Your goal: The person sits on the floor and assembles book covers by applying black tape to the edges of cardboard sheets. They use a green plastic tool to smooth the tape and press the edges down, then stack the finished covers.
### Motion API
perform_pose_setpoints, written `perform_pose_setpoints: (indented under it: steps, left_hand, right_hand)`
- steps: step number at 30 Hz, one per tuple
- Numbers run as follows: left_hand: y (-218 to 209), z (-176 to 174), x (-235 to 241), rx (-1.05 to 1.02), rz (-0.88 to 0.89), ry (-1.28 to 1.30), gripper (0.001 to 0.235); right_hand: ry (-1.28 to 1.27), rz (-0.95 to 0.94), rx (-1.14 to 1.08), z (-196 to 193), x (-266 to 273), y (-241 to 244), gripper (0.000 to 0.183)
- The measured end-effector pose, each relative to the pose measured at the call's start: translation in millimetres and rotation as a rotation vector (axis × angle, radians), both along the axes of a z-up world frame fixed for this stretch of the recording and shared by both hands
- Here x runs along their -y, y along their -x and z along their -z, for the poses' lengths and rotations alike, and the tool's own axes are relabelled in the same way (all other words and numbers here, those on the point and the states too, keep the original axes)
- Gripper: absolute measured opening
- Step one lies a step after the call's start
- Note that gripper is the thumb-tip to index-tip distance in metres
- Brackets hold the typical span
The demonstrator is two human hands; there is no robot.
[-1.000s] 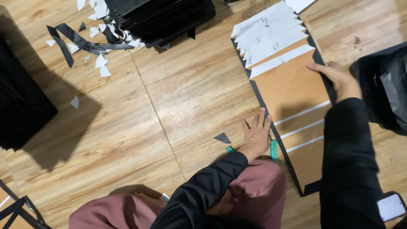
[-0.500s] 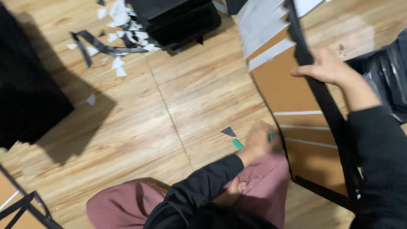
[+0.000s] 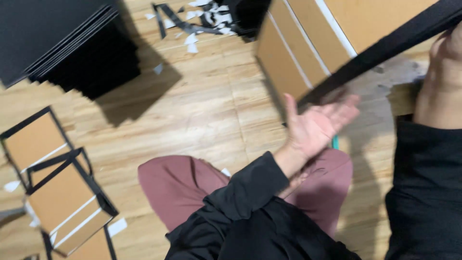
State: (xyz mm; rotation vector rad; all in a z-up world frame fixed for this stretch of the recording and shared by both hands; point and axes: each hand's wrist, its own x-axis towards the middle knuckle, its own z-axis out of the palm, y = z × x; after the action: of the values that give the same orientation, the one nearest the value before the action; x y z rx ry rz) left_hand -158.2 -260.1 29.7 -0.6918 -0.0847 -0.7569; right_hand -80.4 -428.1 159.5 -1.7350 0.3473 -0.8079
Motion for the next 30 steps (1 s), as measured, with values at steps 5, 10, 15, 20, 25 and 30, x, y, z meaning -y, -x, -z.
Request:
perform_pose_setpoints:
  steps: [5,10,15,20,25,30]
  left_hand:
    - [-35,19,-81,-0.442,-0.185,-0.512,0.062]
    - [-50,36,-127,-0.487,-0.438,-1.016,0.021]
    - [-66,71,-161,-0.526,-0.515,-1.342,0.045]
    - [-54,138,-220,-0.548,-0.427,-1.532,0.057]
    - [-33,198,-243,-0.742,-0.423,-2.064,0.11]
    - [-59,119,-175,1.233,-0.554,-2.921,0.056]
  right_hand:
    - [-0.271,-0.088,0.345,37,-9,-35,0.013]
    - [-0.125,-0.303,0.821,131,2,-45,0.064]
    - [-0.429,0.026,0.572,191,-57,-25,0.068]
    - [-0.537,0.131,-0.065,290,-116,5,0.058]
    - [-0.152,0.124,-0.719,346,-114,68,0.084]
    - [0.611,-0.155,-1.293,331,-79,72,0.068]
